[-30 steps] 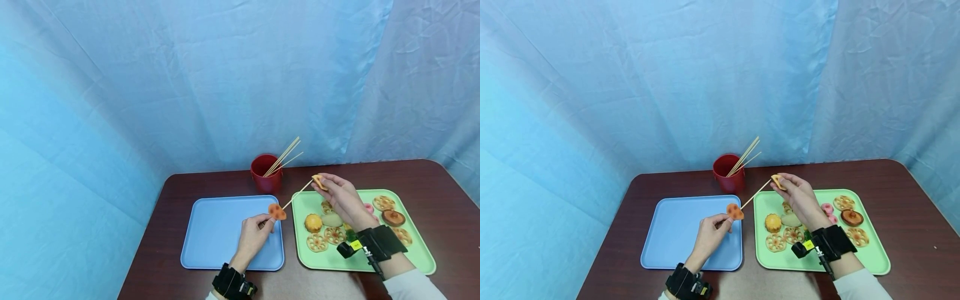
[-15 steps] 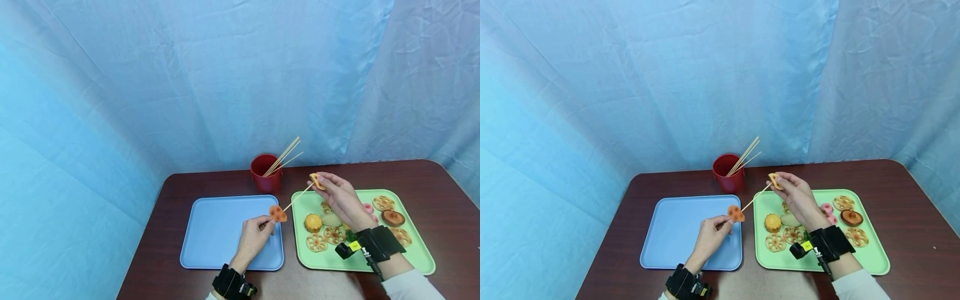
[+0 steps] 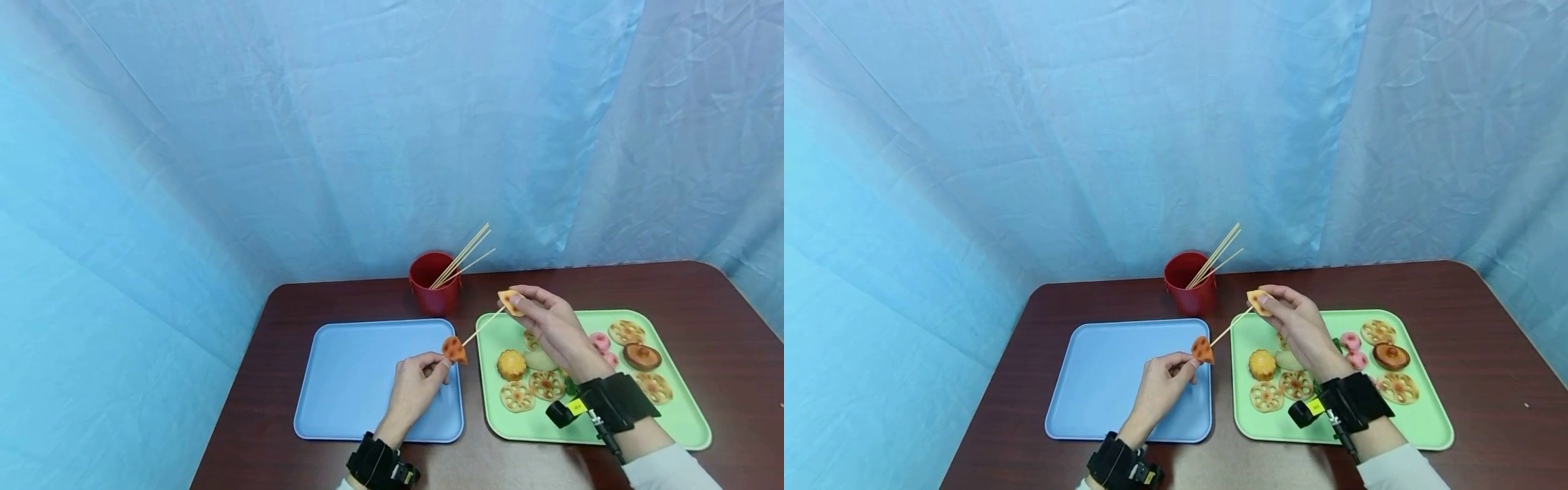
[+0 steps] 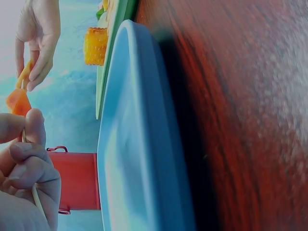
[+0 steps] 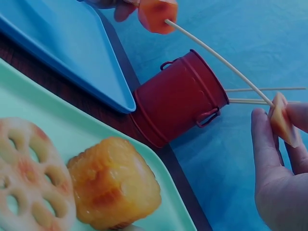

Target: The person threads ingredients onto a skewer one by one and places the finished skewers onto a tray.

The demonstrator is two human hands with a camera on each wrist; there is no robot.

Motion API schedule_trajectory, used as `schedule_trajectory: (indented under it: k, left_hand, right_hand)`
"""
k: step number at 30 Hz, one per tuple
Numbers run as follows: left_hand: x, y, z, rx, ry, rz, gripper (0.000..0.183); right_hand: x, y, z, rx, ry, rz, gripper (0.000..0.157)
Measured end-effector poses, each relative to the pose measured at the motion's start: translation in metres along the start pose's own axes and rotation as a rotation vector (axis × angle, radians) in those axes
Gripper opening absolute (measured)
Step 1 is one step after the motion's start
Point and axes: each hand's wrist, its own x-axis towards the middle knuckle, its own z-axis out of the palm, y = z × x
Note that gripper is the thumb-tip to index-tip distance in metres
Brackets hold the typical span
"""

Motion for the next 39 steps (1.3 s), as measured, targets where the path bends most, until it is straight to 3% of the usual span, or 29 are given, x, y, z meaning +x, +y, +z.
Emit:
schedule_trajectory:
  k: [12, 23, 39]
  left_hand:
    - [0.002, 0.004, 0.004, -0.013, 0.044, 0.012, 0.016]
    - [0.004, 0.006, 0.008, -0.006, 0.073, 0.067, 0.014]
    - [0.005, 0.009, 0.01, -0.025, 0.078, 0.039, 0.013]
  right_hand:
    - [-0.006, 0.014, 0.017, -0.129, 0.075, 0.032, 0.032]
    - [-0.015, 0.024, 0.032, -0.263, 0.105, 0.08, 0.036]
    - [-0.018, 0.038, 0.042, -0.371, 0.104, 0.093, 0.04]
